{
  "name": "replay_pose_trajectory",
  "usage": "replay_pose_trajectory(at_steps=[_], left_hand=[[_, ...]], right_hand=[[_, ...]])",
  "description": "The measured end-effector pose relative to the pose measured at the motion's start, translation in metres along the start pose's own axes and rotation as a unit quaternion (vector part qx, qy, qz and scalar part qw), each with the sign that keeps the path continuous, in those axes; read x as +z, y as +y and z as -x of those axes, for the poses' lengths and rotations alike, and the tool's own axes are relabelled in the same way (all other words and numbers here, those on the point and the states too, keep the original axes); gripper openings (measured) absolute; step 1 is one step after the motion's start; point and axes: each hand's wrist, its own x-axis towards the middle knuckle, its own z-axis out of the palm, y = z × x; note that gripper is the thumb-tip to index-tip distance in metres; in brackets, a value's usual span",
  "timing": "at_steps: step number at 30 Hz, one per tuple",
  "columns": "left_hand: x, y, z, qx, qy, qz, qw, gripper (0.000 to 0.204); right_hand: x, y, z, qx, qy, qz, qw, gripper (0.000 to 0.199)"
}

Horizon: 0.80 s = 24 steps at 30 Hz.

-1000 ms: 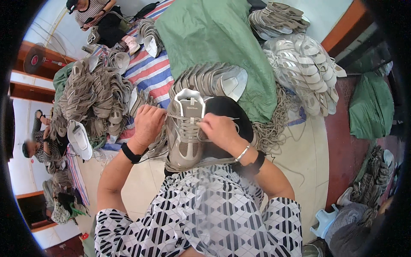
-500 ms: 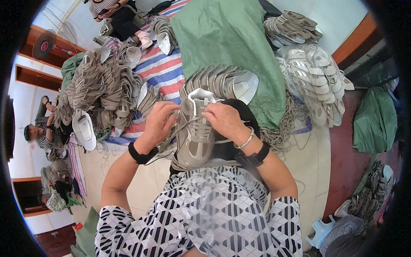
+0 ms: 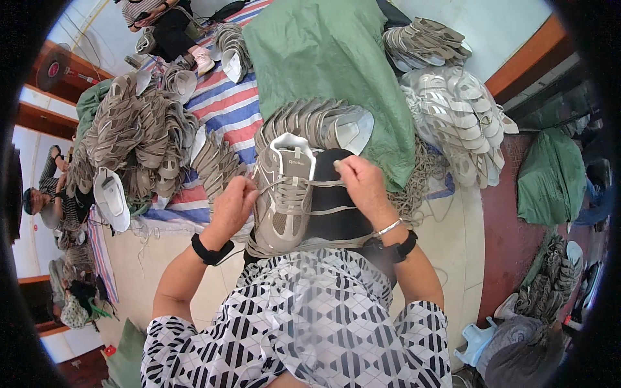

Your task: The person sits on the floor and threads shoelaces through the eyelets of a beige sneaker. They pull the laces tight, tie a knot, and then place the finished shoe onto a stack of other laced shoes. The person repeats this process with another shoe.

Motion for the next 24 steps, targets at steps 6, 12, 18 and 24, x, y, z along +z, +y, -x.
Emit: replay_pose_trajectory(at_steps=[6, 12, 18, 24], left_hand=[[0.029, -0.058, 0.029, -0.334, -0.197, 0.317, 0.866, 0.053], [0.053, -0.065, 0.016, -0.437, -0.094, 0.515, 0.731, 0.033], [0.025, -0.088, 0.004, -0.432, 0.119, 0.617, 0.647, 0.021], [-0.041, -0.214, 0.005, -0.227, 0.180, 0.743, 0.603, 0.017]], right_hand=[[0.007, -0.004, -0.010, -0.155, -0.059, 0.210, 0.964, 0.010], [0.019, -0.008, -0.005, -0.296, -0.057, 0.294, 0.907, 0.014], [0.004, -0.009, -0.009, 0.036, -0.159, 0.039, 0.986, 0.019], [-0.041, 0.008, -0.003, 0.103, -0.250, -0.036, 0.962, 0.017]])
